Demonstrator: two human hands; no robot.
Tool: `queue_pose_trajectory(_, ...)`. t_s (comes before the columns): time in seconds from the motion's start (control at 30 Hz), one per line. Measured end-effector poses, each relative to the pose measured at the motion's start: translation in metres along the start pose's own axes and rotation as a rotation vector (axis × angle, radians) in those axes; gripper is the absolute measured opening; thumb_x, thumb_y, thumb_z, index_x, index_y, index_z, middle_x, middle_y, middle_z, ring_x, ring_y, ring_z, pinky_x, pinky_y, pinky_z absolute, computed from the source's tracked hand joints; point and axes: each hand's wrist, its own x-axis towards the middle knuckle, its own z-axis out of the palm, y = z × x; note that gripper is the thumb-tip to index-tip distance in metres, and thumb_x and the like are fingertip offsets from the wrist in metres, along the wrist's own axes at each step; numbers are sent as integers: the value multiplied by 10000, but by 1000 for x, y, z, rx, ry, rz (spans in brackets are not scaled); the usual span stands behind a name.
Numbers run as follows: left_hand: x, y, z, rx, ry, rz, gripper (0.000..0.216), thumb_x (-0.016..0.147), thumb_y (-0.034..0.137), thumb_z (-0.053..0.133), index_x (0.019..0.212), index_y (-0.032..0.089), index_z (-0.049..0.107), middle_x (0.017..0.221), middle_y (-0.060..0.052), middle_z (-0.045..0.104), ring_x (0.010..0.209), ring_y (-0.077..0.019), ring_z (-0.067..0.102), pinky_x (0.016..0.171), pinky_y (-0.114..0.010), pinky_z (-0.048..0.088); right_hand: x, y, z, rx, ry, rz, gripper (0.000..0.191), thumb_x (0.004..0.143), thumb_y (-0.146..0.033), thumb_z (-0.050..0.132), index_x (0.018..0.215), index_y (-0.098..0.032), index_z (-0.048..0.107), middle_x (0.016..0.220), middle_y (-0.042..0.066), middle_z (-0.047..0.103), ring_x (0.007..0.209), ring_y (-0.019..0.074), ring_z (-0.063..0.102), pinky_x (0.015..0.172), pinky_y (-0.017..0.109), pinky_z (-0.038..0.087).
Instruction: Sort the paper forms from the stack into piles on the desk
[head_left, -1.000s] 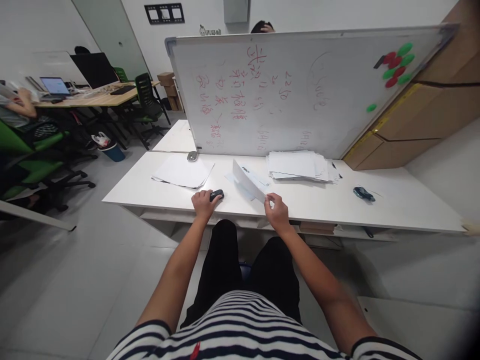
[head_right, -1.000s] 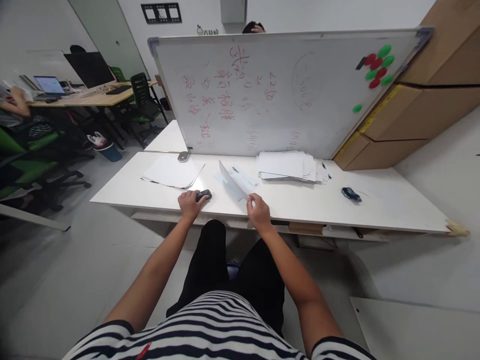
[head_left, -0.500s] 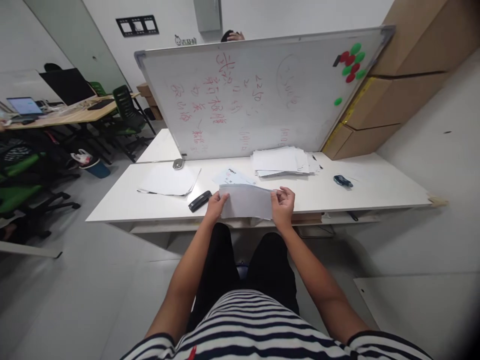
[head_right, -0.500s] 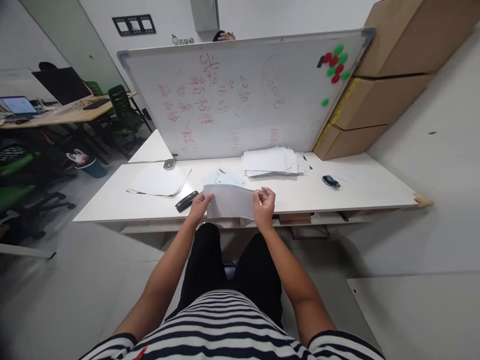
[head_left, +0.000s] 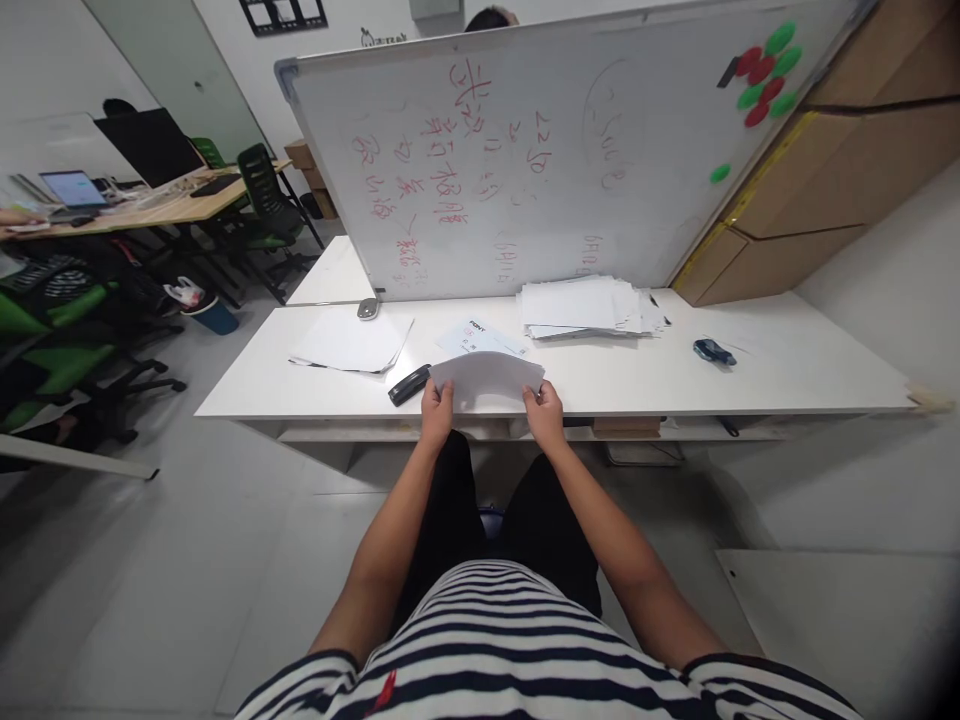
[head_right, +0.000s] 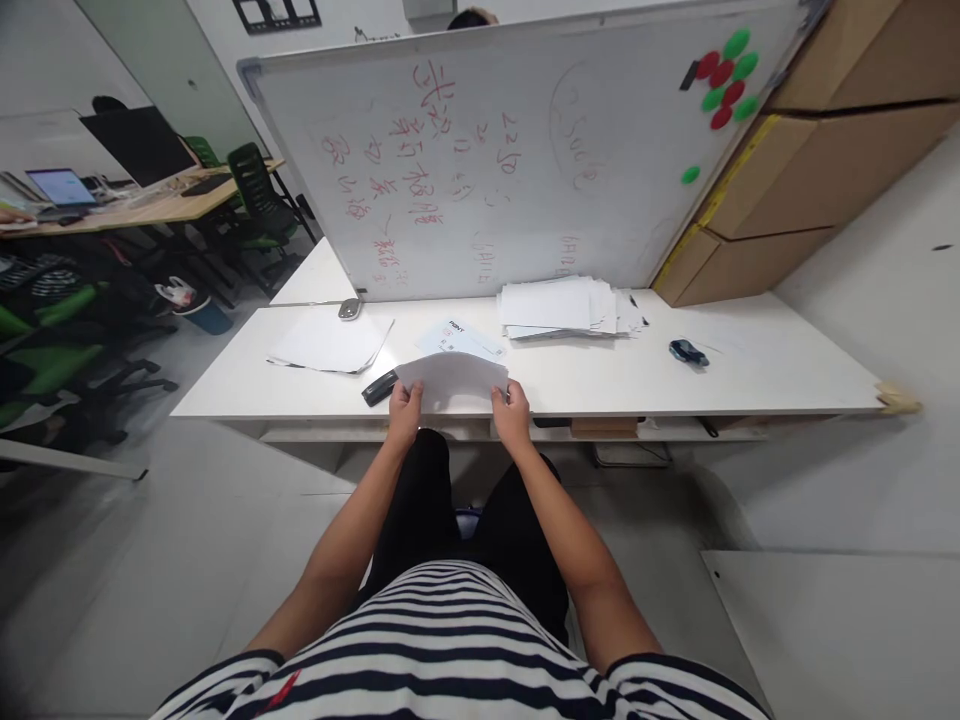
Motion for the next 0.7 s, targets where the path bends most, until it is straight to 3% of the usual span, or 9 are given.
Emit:
queue_pose_trajectory(0.2, 4, 6, -9, 35, 88, -98, 348, 793, 498, 595, 952, 190, 561, 866, -28, 637, 777, -139, 590, 700, -250, 456, -2, -3, 0, 77, 59, 71, 373, 789, -503, 545, 977, -185, 599, 926, 56, 660, 844, 195, 597, 803, 335, 469)
queue_pose_trajectory(0.37, 12, 14, -20, 127, 110, -129, 396, 778, 561, 575, 765, 165, 587, 667, 1, 562, 619, -115, 509, 577, -235, 415, -6, -14, -17, 191, -21, 110, 393, 764, -536, 587, 912, -177, 646, 869, 42, 684, 823, 200, 610, 777, 327, 478)
queue_pose_trajectory(0.7, 17, 10, -19, -10, 129, -165, 485, 774, 605, 562, 790, 125, 629, 689, -30, 597, 675, -137, 551, 647, -261, 468, -25, -20, -29, 341, -210, 257, 564, 671, -542, 700, 1109, -200, 602, 825, 38, 716, 746, 211, 662, 733, 361, 514)
